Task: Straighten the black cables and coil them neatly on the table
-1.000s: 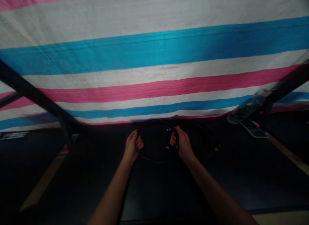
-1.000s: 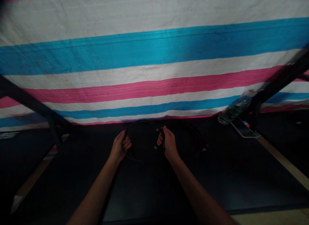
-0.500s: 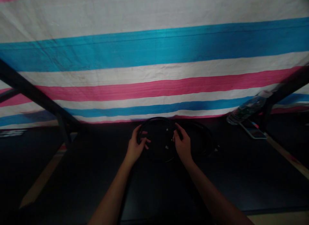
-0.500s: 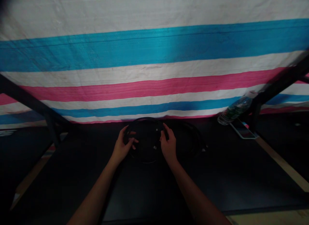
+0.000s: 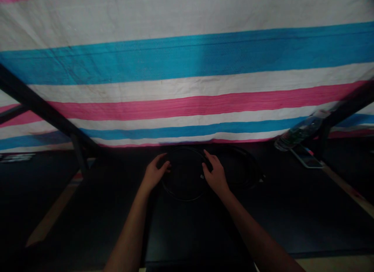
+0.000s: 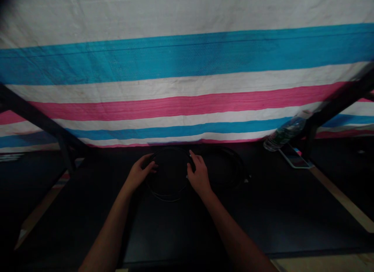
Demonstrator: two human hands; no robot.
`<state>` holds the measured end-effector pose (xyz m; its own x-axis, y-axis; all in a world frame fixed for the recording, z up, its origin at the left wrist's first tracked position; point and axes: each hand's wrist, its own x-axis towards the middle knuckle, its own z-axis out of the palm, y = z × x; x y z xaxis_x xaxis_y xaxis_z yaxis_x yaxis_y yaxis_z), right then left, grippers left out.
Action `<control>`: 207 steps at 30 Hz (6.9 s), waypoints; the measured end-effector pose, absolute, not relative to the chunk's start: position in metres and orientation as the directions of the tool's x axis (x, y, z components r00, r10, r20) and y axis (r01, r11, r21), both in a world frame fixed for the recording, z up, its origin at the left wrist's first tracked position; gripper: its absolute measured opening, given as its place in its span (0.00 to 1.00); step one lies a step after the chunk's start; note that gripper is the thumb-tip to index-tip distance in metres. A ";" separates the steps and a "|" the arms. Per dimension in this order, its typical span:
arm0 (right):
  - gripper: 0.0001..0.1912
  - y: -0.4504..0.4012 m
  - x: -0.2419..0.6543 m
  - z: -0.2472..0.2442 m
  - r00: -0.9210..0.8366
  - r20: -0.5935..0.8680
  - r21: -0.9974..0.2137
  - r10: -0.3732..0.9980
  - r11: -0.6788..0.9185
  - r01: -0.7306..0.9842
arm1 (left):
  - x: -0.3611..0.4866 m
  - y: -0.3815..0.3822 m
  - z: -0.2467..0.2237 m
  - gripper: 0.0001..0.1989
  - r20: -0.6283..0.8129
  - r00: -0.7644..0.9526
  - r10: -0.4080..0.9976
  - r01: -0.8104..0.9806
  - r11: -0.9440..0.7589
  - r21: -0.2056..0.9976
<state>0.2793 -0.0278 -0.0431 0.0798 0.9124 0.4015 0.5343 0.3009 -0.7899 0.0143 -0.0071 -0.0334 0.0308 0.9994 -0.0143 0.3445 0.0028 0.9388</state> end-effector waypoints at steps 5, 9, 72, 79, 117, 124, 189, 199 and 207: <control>0.30 -0.036 0.265 -0.053 -0.045 0.380 -0.798 0.924 0.352 0.490 | -0.006 -0.002 -0.034 0.23 0.046 -0.019 0.999 0.506 -0.030 0.862; 0.30 -0.042 0.255 -0.064 -0.142 0.372 -0.775 0.917 0.391 0.496 | -0.012 -0.002 -0.032 0.20 0.100 -0.009 0.995 0.647 -0.070 0.759; 0.22 0.041 0.418 -0.030 0.173 0.276 -0.315 0.946 -0.081 0.946 | -0.036 0.003 -0.044 0.12 0.141 -0.222 0.965 0.871 0.131 0.473; 0.11 0.050 0.436 -0.021 -0.085 0.140 -0.253 0.986 0.119 0.960 | -0.033 0.004 -0.042 0.19 0.238 -0.226 0.945 0.866 0.083 0.493; 0.16 0.047 0.419 0.017 -0.303 0.259 -0.267 0.917 0.369 0.890 | 0.165 -0.037 -0.037 0.19 0.147 0.204 0.968 0.090 -0.168 0.982; 0.18 0.033 0.419 0.000 -0.203 0.464 -0.288 0.862 0.364 0.886 | 0.168 -0.042 -0.052 0.21 0.164 0.148 0.975 0.105 -0.180 0.978; 0.16 -0.027 0.304 0.149 -0.675 0.055 -0.960 0.736 0.225 0.168 | 0.050 -0.046 0.118 0.32 -0.022 0.675 0.738 -0.240 0.247 0.939; 0.13 -0.021 0.306 0.188 -0.649 0.059 -0.881 0.758 0.346 0.324 | 0.077 -0.028 0.184 0.10 0.058 0.697 0.715 0.202 -0.273 0.941; 0.12 -0.011 0.305 0.162 -0.729 -0.036 -0.941 0.683 0.223 0.255 | 0.077 -0.013 0.163 0.09 0.043 0.696 0.717 0.266 -0.312 0.912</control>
